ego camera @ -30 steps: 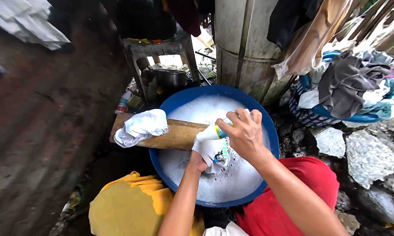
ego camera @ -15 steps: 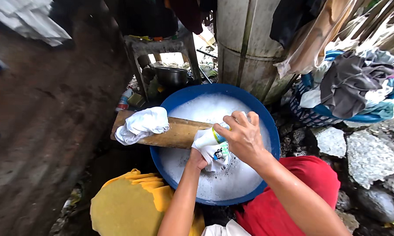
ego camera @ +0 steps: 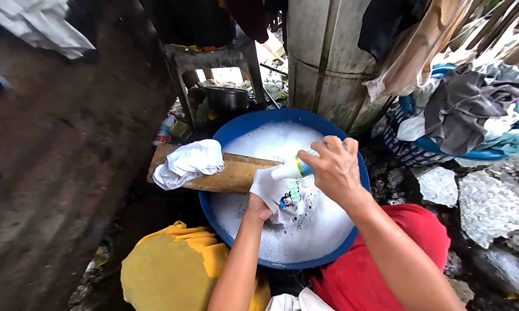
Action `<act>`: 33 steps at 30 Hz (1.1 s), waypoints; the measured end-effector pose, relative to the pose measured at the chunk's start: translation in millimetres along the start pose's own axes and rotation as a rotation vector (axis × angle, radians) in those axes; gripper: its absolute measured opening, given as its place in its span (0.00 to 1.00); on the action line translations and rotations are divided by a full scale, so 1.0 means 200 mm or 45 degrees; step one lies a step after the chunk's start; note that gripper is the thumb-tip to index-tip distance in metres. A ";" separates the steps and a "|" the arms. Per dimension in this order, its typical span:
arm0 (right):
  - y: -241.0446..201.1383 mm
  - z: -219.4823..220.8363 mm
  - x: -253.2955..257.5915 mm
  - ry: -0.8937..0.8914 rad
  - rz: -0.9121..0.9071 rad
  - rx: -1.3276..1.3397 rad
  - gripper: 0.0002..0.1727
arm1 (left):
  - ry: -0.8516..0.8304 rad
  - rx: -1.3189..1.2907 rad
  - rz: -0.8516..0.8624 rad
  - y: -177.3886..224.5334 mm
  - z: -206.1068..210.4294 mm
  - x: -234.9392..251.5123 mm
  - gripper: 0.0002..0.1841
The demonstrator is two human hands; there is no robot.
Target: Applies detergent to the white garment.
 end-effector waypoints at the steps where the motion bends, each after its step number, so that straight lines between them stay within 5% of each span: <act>1: 0.03 0.00 0.00 -0.025 0.023 -0.012 0.24 | 0.000 0.003 0.005 0.00 0.00 0.00 0.38; 9: 0.13 -0.01 -0.01 -0.186 0.135 -0.051 0.25 | -0.091 -0.014 0.050 0.02 0.03 -0.01 0.38; 18: 0.18 -0.08 0.00 -0.243 0.562 0.237 0.33 | -0.084 -0.041 0.326 0.09 -0.02 -0.04 0.33; 24: 0.16 -0.09 0.02 -0.368 0.557 0.342 0.30 | 0.213 0.343 0.134 -0.06 0.02 -0.02 0.28; 29: 0.14 -0.07 0.02 -0.403 0.471 0.313 0.29 | 0.121 0.697 0.330 -0.02 0.05 -0.01 0.23; 33: 0.10 -0.05 0.02 -0.394 0.406 0.311 0.28 | -0.021 0.493 0.321 0.01 0.06 -0.03 0.27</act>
Point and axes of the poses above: each hand's wrist, its own x-axis towards the middle knuckle, its own z-axis out of the palm, y = z × x, the point moved 1 cm from there along x, towards the middle knuckle, and after that the axes turned 10 degrees about -x, right-handed, at the moved point
